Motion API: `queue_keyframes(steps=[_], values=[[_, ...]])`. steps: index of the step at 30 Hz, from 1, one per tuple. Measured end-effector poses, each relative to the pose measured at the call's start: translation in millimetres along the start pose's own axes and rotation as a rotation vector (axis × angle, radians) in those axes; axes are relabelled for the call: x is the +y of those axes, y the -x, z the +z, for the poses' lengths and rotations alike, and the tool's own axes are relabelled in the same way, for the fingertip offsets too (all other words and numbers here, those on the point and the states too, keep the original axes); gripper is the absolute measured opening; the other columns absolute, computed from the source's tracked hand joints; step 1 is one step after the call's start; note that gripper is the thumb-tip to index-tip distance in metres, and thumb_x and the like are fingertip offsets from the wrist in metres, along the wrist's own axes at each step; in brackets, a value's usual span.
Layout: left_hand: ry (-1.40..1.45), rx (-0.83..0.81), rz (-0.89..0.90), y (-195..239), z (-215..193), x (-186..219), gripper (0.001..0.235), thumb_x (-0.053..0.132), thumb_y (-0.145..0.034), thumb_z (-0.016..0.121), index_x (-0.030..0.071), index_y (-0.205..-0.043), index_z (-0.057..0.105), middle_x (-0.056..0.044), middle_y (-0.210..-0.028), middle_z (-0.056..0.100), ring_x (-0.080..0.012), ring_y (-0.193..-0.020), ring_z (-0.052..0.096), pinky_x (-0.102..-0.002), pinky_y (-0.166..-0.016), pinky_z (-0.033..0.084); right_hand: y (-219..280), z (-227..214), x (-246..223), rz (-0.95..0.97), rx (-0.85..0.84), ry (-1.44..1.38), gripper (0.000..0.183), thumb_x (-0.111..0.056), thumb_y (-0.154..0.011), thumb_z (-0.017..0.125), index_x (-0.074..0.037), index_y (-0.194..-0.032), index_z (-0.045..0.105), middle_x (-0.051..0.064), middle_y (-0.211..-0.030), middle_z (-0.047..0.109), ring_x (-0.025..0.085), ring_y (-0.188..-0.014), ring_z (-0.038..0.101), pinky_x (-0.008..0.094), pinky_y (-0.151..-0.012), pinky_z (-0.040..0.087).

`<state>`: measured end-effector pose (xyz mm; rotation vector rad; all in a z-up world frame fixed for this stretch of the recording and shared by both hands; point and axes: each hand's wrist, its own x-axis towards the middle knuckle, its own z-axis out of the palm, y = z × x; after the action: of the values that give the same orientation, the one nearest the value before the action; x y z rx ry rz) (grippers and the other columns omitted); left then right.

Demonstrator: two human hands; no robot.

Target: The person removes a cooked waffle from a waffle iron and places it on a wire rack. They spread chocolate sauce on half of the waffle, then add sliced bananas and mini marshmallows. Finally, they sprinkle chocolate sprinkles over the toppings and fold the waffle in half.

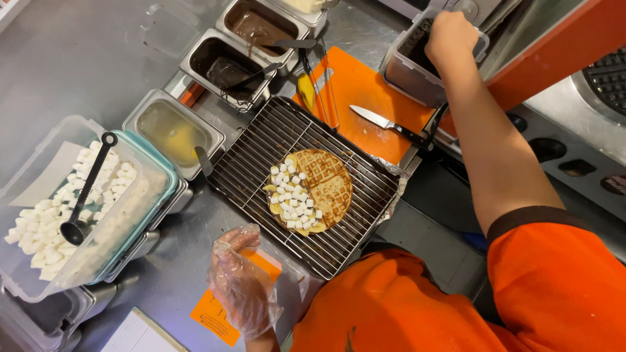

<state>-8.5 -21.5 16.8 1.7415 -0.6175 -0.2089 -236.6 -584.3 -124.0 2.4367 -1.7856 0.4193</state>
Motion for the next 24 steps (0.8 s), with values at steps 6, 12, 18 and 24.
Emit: queue_keyframes(steps=[6, 12, 18, 24], values=[[0.106, -0.022, 0.066, 3.3, -4.9, 5.9, 0.066, 0.048, -0.113, 0.036, -0.006, -0.100, 0.071, -0.018, -0.105, 0.070, -0.0248, -0.089, 0.069, -0.035, -0.081, 0.056, 0.8, -6.4, 15.5, -0.224, 0.320, -0.138, 0.037, -0.001, -0.066, 0.076, -0.002, -0.103, 0.070, 0.024, -0.095, 0.070, 0.049, -0.086, 0.067, 0.055, -0.068, 0.054], [0.103, -0.019, -0.062, 7.0, -18.1, -2.5, 0.066, 0.051, -0.109, 0.038, -0.006, -0.100, 0.071, -0.016, -0.107, 0.070, -0.0241, -0.088, 0.065, -0.033, -0.079, 0.049, 19.8, -9.3, 22.9, -0.238, 0.573, -0.303, 0.021, 0.013, -0.078, 0.064, -0.001, -0.094, 0.065, 0.019, -0.091, 0.067, 0.041, -0.084, 0.066, 0.046, -0.072, 0.054], [-0.038, 0.016, -0.044, 3.3, -20.4, -6.0, 0.065, 0.048, -0.111, 0.037, -0.008, -0.103, 0.070, -0.017, -0.105, 0.070, -0.0251, -0.089, 0.064, -0.035, -0.080, 0.048, 64.8, -45.0, -14.9, -0.239, 0.425, -0.536, 0.010, 0.005, -0.083, 0.071, 0.003, -0.086, 0.062, 0.021, -0.078, 0.064, 0.035, -0.071, 0.068, 0.039, -0.067, 0.054], [-0.112, 0.015, 0.051, 6.8, -23.6, -30.6, 0.062, 0.039, -0.116, 0.036, -0.013, -0.108, 0.069, -0.020, -0.106, 0.070, -0.0305, -0.092, 0.065, -0.039, -0.084, 0.049, 54.7, -79.0, 1.0, -0.285, 0.056, -0.356, 0.015, -0.007, -0.092, 0.068, -0.003, -0.104, 0.076, 0.017, -0.079, 0.069, 0.030, -0.072, 0.071, 0.040, -0.071, 0.058]])
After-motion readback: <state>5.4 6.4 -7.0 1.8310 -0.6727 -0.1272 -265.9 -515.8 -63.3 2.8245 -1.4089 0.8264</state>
